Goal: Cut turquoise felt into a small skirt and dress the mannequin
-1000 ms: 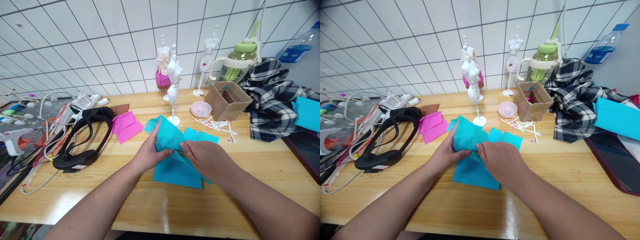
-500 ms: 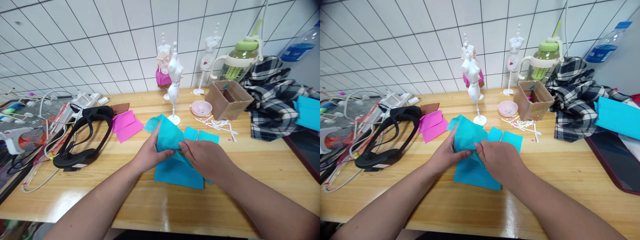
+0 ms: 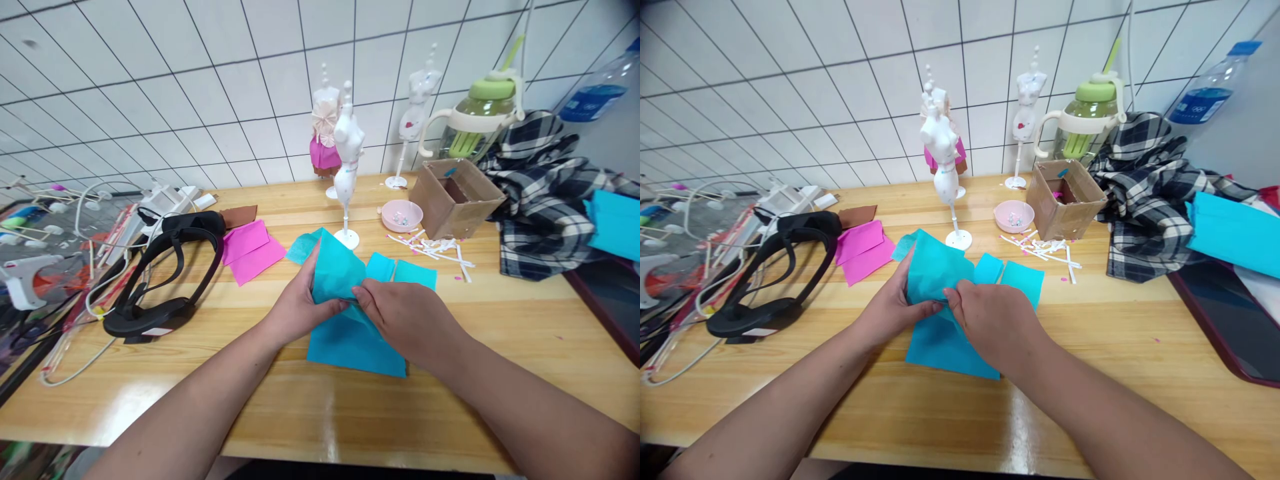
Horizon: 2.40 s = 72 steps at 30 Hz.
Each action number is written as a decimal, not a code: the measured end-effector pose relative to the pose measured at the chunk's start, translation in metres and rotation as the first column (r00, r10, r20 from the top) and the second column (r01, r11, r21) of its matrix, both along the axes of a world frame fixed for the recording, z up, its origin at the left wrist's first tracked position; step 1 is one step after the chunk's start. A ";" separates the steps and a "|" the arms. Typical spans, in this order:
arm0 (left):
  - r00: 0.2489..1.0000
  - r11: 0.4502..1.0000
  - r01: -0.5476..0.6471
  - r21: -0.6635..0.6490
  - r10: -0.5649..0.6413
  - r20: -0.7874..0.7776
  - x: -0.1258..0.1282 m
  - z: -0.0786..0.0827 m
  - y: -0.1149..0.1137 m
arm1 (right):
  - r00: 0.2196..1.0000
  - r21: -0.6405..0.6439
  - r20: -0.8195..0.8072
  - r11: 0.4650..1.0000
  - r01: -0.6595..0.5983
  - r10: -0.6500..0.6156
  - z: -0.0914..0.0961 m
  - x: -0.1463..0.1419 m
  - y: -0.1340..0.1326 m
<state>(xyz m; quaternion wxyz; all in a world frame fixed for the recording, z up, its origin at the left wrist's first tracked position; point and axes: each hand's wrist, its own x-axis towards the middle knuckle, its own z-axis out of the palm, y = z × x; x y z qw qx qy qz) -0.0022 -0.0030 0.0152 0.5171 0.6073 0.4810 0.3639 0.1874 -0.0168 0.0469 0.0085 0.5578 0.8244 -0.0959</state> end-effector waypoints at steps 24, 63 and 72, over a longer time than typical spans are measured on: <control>1.000 1.000 0.011 -0.016 -0.011 -0.025 0.005 0.006 -0.001 | 1.000 0.111 -0.021 0.994 -0.012 0.014 -0.006 -0.004 -0.003; 0.990 0.997 0.047 0.057 -0.039 -0.134 0.011 0.005 -0.004 | 1.000 0.077 -0.018 0.997 -0.021 0.023 -0.007 -0.011 -0.004; 0.973 0.994 0.053 0.098 -0.030 -0.229 0.014 0.006 -0.006 | 0.998 0.127 0.001 0.990 -0.054 0.055 -0.011 -0.011 -0.005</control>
